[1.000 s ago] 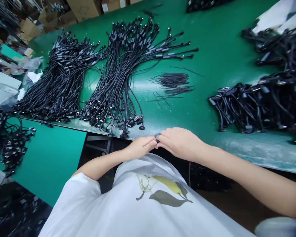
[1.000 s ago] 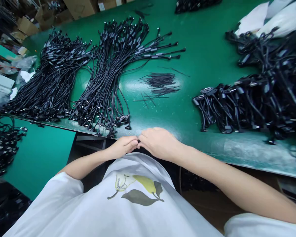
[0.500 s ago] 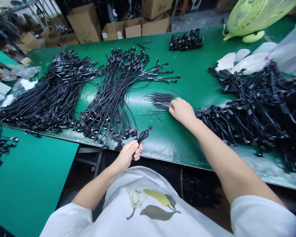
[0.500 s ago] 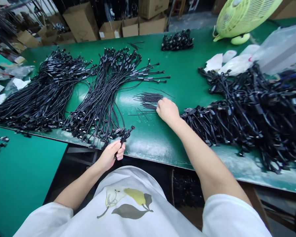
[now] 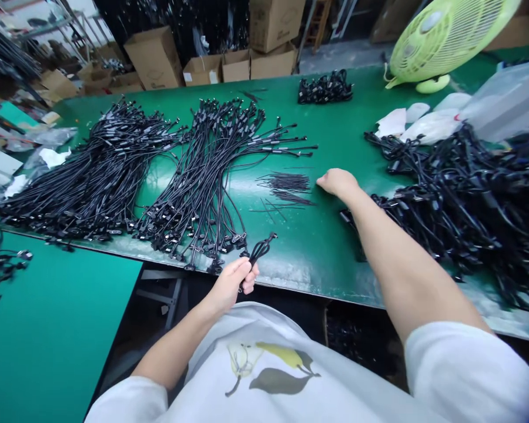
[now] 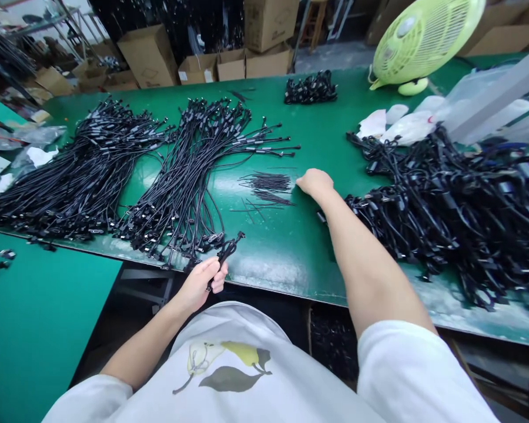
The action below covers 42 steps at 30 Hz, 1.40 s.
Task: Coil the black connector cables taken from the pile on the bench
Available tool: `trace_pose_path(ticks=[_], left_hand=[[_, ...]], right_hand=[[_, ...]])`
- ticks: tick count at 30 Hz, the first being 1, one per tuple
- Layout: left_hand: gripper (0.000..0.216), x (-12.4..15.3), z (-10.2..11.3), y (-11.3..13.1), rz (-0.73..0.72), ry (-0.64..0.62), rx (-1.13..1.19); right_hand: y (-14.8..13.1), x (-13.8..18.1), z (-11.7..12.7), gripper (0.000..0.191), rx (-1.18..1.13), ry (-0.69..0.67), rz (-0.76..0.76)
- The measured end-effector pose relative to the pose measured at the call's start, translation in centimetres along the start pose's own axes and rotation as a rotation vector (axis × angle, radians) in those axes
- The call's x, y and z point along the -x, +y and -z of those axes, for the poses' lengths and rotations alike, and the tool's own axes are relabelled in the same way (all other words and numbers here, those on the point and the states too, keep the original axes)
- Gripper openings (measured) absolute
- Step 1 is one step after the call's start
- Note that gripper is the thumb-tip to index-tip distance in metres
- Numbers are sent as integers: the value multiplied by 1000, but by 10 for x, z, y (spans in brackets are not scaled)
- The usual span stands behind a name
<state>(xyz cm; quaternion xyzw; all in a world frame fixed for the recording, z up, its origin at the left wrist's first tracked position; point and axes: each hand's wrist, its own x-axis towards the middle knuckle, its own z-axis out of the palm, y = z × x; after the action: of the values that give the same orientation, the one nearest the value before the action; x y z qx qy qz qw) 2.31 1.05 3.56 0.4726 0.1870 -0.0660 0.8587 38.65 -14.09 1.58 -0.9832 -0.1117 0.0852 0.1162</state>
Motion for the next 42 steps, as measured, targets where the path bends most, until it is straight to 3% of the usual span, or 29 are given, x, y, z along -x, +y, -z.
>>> trace_pose_path(ticks=[2,4,5,7,8,10,12,15,19,22,26,30,35,42], left_hand=[[45,-2,2,1,-8,22,20],[45,-6,1,2,-20,14,38],[46,-9,-1,3,-28,5,45],[52,-15,-7,3,-45,-20,57],[56,-18,-10,3,-51,-33,59],[61,-24,-14,1,-61,-57,44],[57,-27,-15,-2,-99,-61,-11],[44,-30,-13,-6,-240,15,-231],[38,-32,-7,-5,-427,92,-748],[40,-28,-3,-1,-407,48,-954],[52,-19,1,2,-250,49,-1026],[72,-12,5,-1,-162,54,-1010],[69,-12,9,-7,-162,-11,-911],[62,-18,6,-18,-144,-36,-953]], right_hand=[[-2,35,-3,18,-46,49,30],[-10,86,-11,16,-252,59,129],[-16,115,-17,15,-454,-4,215],[-30,171,-28,20,-817,-299,384],[-36,195,-34,23,-946,-384,409],[-46,230,-44,26,-1094,-469,406],[-50,248,-50,25,-1107,-423,407],[-48,256,-50,19,-875,-142,588],[-47,256,-33,17,-206,410,981],[-52,247,-18,22,70,588,1295],[-60,234,-7,29,165,485,1573],[-63,234,-5,28,304,404,1596],[-59,239,-6,26,459,341,1619],[-54,239,-7,30,419,194,1671]])
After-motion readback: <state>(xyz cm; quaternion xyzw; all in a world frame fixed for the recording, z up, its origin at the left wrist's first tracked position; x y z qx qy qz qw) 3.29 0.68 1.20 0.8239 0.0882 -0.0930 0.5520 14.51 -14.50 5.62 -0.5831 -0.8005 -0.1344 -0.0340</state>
